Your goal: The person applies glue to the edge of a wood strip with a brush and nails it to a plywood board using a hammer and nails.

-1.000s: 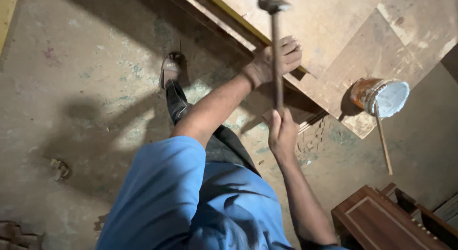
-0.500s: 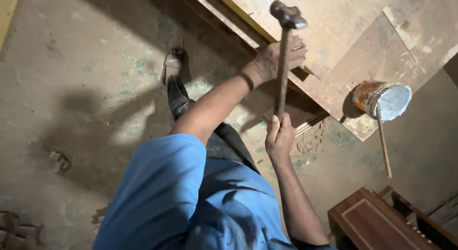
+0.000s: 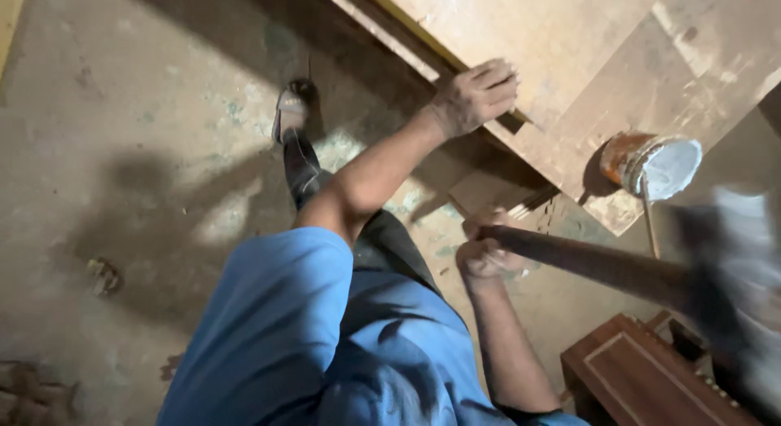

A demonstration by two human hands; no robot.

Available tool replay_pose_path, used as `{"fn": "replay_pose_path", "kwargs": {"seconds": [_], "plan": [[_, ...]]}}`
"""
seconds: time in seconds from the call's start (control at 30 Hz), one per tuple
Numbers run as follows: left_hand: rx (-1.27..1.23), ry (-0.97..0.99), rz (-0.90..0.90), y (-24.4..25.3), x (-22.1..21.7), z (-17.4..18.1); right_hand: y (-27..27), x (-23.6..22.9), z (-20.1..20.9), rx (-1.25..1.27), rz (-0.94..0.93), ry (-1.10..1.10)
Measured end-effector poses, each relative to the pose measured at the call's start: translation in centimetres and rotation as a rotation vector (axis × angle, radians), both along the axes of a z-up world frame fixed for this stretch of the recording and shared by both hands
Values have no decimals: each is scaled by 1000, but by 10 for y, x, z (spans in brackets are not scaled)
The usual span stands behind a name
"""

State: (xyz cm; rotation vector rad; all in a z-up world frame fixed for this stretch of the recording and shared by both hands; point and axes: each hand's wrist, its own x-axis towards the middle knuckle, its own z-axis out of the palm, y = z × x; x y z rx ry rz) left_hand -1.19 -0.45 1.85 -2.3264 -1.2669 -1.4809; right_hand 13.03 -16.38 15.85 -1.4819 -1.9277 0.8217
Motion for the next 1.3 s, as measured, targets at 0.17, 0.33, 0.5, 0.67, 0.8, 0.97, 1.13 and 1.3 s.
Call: {"fn": "replay_pose_path", "kwargs": {"seconds": [0.17, 0.33, 0.5, 0.67, 0.8, 0.97, 1.13, 1.3], "plan": [[2, 56, 0, 8, 1, 1, 8, 4, -39, -139, 31, -300], [-31, 0, -27, 3, 2, -4, -7, 29, -41, 152, 15, 407], [-44, 90, -4, 4, 1, 5, 13, 13, -36, 6, -23, -399], [-3, 19, 6, 1, 1, 7, -2, 20, -27, 58, -31, 186], [-21, 86, -44, -1, -8, 9, 13, 8, -46, -46, 20, -205], [-35, 41, -98, 12, -10, -3, 22, 5, -15, -73, -83, -98], [-132, 65, -158, 7, 4, -47, 7, -8, 0, 98, -80, -151], [-67, 387, -11, 13, 0, -44, 23, -23, -5, -216, -141, -435]]}}
